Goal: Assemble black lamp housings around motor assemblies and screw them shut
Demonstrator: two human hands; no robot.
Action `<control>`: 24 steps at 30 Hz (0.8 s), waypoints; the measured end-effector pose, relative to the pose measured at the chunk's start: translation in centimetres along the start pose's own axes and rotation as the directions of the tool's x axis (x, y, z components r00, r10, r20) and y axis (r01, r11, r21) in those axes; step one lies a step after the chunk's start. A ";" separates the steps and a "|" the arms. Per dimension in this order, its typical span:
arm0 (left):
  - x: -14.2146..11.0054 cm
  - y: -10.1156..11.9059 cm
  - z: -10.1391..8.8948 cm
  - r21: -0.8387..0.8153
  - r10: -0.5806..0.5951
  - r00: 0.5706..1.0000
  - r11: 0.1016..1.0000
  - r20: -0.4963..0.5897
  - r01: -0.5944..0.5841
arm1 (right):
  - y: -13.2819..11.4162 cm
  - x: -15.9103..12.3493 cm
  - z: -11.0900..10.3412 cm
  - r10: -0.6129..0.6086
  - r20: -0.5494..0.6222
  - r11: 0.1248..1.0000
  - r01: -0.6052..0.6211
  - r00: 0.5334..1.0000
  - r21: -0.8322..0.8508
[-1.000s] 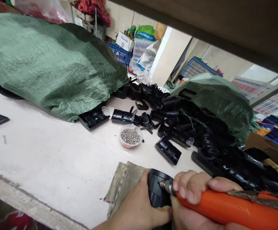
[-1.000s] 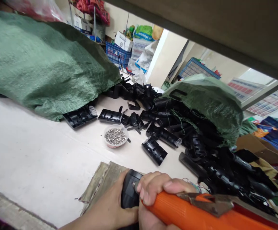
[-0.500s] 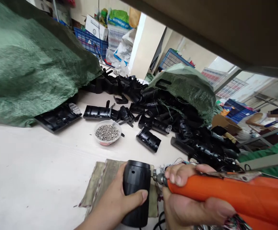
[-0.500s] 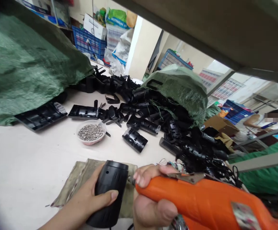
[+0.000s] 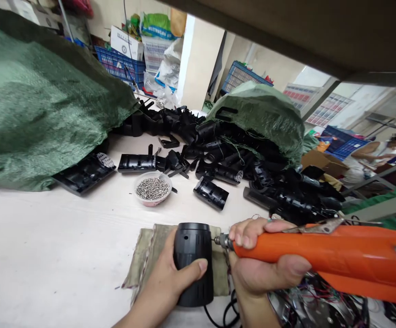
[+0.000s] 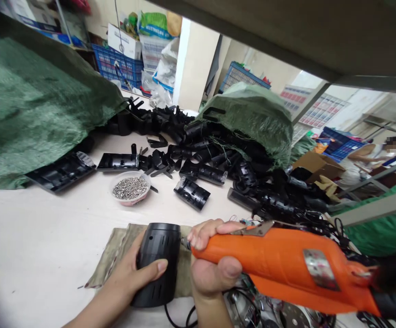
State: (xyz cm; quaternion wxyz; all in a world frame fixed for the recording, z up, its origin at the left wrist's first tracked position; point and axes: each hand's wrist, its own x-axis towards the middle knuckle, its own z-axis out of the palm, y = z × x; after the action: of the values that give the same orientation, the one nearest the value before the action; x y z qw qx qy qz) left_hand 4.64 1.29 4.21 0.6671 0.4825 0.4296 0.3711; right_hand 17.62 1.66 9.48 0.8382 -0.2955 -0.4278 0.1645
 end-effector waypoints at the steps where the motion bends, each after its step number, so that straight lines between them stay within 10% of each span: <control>1: -0.1 -0.1 0.1 0.008 0.013 1.000 1.000 -0.007 -0.013 | -0.1 -0.2 -0.1 -0.005 -0.010 1.000 0.005 1.000 0.000; 10: -0.1 0.3 0.0 0.002 0.020 1.000 1.000 -0.007 -0.020 | 0.1 -0.3 0.8 0.051 -0.062 0.999 -0.050 0.997 0.018; 18: 0.0 0.5 0.3 -0.067 -0.081 0.994 0.995 -0.075 0.076 | -5.4 -1.2 -1.8 0.132 0.114 0.990 -0.126 0.985 -0.055; 24: -0.1 0.2 0.7 -0.089 -0.044 0.992 0.995 -0.117 0.034 | -3.5 -2.5 -1.8 0.123 0.112 0.992 -0.120 0.986 -0.031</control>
State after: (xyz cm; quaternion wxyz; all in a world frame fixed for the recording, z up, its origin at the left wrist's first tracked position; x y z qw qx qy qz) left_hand 5.25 1.03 4.58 0.6679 0.4215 0.4612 0.4045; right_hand 17.67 -3.00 9.34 0.7974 -0.3211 -0.4579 0.2267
